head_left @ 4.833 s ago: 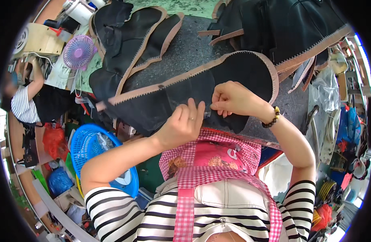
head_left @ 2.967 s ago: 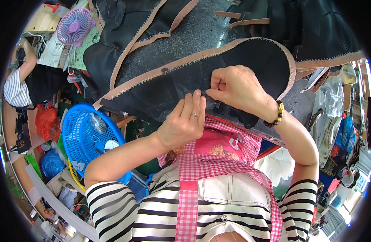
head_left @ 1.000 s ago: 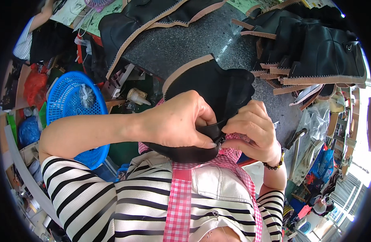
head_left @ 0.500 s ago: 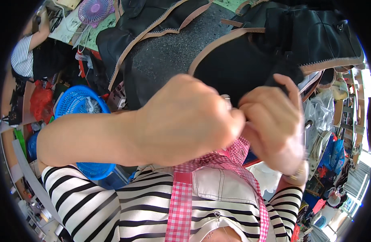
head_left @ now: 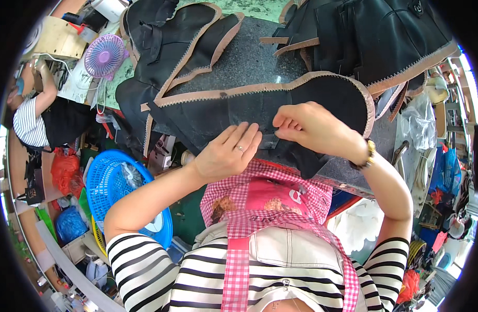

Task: The person assembles black leather-like bags by hand, attaching zipper pulls and applying adhesive to seams. They handle multiple bag units, stacking them on the table and occasionally using a brush to spread glue on the edges.

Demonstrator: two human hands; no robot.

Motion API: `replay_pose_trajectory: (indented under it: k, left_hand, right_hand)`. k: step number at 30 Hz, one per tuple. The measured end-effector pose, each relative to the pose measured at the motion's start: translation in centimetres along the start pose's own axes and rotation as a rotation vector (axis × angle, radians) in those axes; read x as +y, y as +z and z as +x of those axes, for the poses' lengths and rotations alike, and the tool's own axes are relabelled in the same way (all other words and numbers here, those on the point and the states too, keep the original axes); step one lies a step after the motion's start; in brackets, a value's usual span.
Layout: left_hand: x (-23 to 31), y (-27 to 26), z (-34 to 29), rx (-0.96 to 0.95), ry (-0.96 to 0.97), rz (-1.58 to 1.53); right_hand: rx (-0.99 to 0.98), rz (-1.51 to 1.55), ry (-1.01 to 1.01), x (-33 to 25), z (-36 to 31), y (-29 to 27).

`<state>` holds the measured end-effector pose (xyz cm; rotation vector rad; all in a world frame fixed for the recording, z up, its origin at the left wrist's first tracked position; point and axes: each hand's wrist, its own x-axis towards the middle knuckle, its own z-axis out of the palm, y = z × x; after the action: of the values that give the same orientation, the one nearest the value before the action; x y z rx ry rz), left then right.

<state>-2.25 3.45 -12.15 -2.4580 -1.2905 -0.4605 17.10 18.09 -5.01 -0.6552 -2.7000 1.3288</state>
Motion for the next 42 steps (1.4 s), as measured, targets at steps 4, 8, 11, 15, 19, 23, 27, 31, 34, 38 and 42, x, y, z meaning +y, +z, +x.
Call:
replay_pose_trajectory:
  k: [4, 8, 11, 15, 19, 23, 27, 31, 34, 38, 42]
  left_hand:
    - [-0.1, -0.3, -0.2, -0.049, -0.047, -0.108]
    - [0.0, -0.3, -0.5, -0.068, -0.078, -0.154]
    - [0.1, -0.3, -0.5, -0.073, -0.083, -0.161]
    - [0.1, -0.2, -0.5, -0.064, -0.086, -0.168]
    - [0.0, 0.1, -0.6, -0.048, -0.096, -0.209]
    - [0.0, 0.2, -0.7, -0.018, -0.106, -0.220]
    - [0.0, 0.3, -0.9, -0.007, -0.119, -0.227]
    - [0.0, 0.4, -0.8, -0.003, -0.134, -0.252]
    - [0.0, 0.4, -0.8, 0.001, -0.127, -0.249]
    - [0.0, 0.5, -0.8, 0.013, -0.128, -0.250]
    - [-0.1, 0.6, -0.7, 0.028, -0.130, -0.249]
  right_hand:
    - [-0.039, 0.066, 0.188, 2.1, 2.6, 0.9]
    - [-0.074, 0.145, 0.294, 2.6, 3.3, 1.3]
    - [-0.135, 0.199, 0.354, 2.4, 3.9, 1.0]
    - [-0.143, 0.209, 0.389, 2.2, 4.1, 0.9]
    - [-0.135, 0.126, 0.448, 1.3, 4.3, 1.0]
    - [-0.117, 0.068, 0.458, 1.1, 4.2, 1.0]
    - [-0.121, 0.057, 0.434, 1.5, 4.3, 1.2]
    - [-0.128, 0.071, 0.425, 1.6, 4.3, 1.1]
    - [-0.122, 0.059, 0.442, 1.5, 4.3, 1.3]
    - [-0.150, 0.064, 0.463, 1.3, 4.6, 1.1]
    - [-0.196, 0.098, 0.461, 1.3, 5.1, 0.9]
